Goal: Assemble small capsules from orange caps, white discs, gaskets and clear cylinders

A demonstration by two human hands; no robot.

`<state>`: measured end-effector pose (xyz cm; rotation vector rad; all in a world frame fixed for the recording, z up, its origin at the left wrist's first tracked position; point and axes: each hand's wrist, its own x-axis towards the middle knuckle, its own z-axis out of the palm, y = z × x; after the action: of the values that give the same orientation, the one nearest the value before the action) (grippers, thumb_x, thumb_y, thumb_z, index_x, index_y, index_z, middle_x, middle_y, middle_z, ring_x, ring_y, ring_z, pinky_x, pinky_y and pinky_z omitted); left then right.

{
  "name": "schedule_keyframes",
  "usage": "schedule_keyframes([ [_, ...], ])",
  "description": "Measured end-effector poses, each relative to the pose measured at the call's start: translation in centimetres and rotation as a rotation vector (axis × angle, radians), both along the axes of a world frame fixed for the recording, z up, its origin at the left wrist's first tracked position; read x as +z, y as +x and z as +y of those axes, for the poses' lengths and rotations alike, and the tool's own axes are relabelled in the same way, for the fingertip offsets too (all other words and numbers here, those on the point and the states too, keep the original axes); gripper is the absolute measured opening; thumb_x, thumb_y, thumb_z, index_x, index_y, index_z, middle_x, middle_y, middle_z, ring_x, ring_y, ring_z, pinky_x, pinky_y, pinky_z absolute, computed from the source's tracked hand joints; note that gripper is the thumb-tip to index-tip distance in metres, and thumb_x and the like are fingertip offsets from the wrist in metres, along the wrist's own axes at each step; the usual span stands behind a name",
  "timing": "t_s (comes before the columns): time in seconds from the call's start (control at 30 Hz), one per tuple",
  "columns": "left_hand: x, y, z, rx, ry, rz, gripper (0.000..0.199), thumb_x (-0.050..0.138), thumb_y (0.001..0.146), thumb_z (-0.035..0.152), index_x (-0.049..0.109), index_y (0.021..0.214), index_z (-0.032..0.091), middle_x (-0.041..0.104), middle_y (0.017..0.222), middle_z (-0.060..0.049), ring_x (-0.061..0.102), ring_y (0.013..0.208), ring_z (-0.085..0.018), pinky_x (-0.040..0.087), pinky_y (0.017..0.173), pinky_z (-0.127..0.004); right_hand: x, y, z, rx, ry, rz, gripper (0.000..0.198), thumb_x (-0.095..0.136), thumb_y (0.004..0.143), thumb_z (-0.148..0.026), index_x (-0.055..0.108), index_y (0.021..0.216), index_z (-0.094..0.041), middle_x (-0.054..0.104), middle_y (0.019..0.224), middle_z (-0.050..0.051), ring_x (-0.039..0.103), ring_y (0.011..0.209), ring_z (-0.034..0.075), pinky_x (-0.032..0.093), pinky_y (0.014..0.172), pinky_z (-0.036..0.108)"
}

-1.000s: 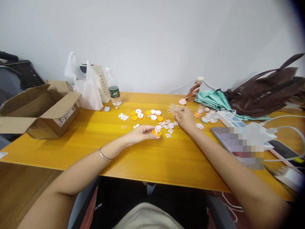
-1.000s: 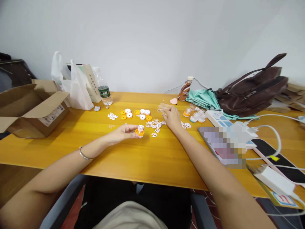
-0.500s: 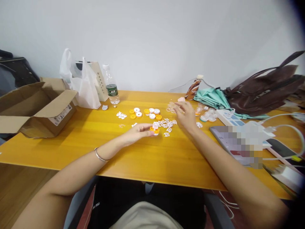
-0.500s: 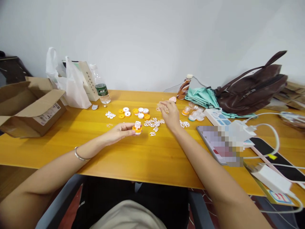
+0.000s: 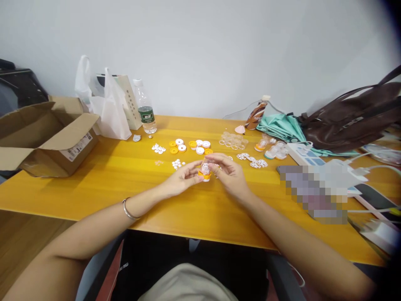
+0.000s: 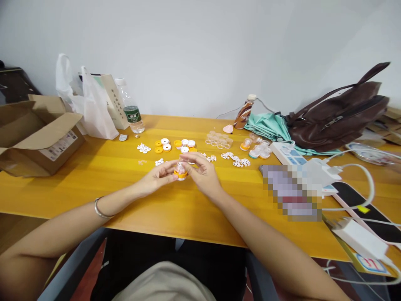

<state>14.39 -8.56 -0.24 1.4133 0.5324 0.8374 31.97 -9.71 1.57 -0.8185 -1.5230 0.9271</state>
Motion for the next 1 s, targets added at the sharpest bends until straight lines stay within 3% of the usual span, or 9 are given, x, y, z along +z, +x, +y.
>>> schedule_keyframes([
  [0.17, -0.5, -0.1, -0.4, 0.032, 0.023, -0.047, 0.057, 0.065, 0.078, 0.028, 0.042, 0.13, 0.022, 0.062, 0.109, -0.009, 0.057, 0.104, -0.02, 0.042, 0.093, -0.035, -0.2, 0.1, -0.4, 0.066, 0.073, -0.071, 0.017, 0.061, 0.08, -0.028, 0.066, 0.096, -0.027, 0.06, 0.102, 0.004, 0.056, 0.099, 0.016, 0.049, 0.086, 0.033],
  [0.37, -0.7, -0.1, -0.4, 0.029, 0.042, -0.065, 0.054, 0.065, 0.078, 0.026, 0.045, 0.127, 0.024, 0.061, 0.11, -0.008, 0.056, 0.105, -0.019, 0.042, 0.092, -0.033, -0.3, 0.2, -0.5, 0.08, 0.125, -0.083, 0.019, 0.06, 0.081, -0.024, 0.066, 0.098, -0.03, 0.059, 0.103, 0.003, 0.055, 0.103, 0.016, 0.048, 0.089, 0.032],
  [0.63, -1.1, -0.1, -0.3, 0.075, 0.043, -0.051, 0.055, 0.067, 0.075, 0.028, 0.047, 0.126, 0.021, 0.063, 0.103, -0.008, 0.057, 0.101, -0.019, 0.043, 0.089, -0.033, -0.3, 0.0, -0.6, 0.156, -0.05, -0.026, 0.021, 0.063, 0.078, -0.028, 0.066, 0.1, -0.027, 0.065, 0.105, 0.003, 0.06, 0.099, 0.016, 0.048, 0.09, 0.034],
  [1.0, -0.7, 0.0, -0.7, 0.079, 0.064, -0.058, 0.052, 0.067, 0.075, 0.029, 0.048, 0.122, 0.019, 0.063, 0.101, -0.009, 0.06, 0.095, -0.019, 0.043, 0.088, -0.034, -1.1, -0.6, -0.2, 0.093, -0.048, 0.092, 0.02, 0.072, 0.069, -0.028, 0.065, 0.088, -0.025, 0.066, 0.091, 0.001, 0.061, 0.086, 0.015, 0.048, 0.086, 0.034],
])
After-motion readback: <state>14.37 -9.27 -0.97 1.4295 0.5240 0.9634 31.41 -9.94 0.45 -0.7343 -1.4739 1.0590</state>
